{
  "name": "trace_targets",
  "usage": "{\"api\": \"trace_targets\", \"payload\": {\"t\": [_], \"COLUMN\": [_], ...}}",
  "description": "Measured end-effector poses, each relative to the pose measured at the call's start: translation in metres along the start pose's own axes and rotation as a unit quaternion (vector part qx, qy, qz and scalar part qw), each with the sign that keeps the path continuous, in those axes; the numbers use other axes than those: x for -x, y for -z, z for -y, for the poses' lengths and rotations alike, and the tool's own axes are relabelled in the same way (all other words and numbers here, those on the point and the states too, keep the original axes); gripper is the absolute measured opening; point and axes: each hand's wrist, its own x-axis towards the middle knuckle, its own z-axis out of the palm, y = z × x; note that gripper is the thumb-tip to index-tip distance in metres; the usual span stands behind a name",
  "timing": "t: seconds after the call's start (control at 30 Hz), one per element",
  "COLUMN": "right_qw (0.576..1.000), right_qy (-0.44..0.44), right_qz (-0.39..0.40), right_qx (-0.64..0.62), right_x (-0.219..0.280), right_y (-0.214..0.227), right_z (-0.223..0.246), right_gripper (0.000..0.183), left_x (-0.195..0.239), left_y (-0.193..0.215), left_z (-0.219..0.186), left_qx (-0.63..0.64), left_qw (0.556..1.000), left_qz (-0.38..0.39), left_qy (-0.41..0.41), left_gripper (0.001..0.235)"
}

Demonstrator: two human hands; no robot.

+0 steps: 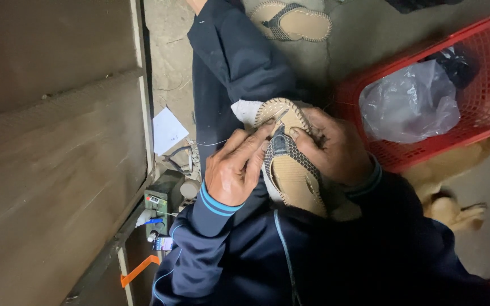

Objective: The person sits on the floor and sews a beige woven sandal using a needle and white thread. They repeatedly push the needle through the sandal's sole and pull the thread tight to secure the stitching.

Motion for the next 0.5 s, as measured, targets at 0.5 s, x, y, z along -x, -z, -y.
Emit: {"api": "trace_targets", "payload": {"t": [0.5], "right_qw": [0.962], "right_qy": [0.088], "right_qz": [-0.088], "right_qx": [0.243], "right_x": [0.009], "right_y": [-0.068], "right_z": [0.040], "right_gripper": [0.025], "left_x": [0.026], "left_y": [0.044], "left_z": [0.039], "left_qx": [0.109], "left_qw": [0.993], "left_qz": [0.038], "left_qy": [0.029], "left_gripper": [0.033]}}
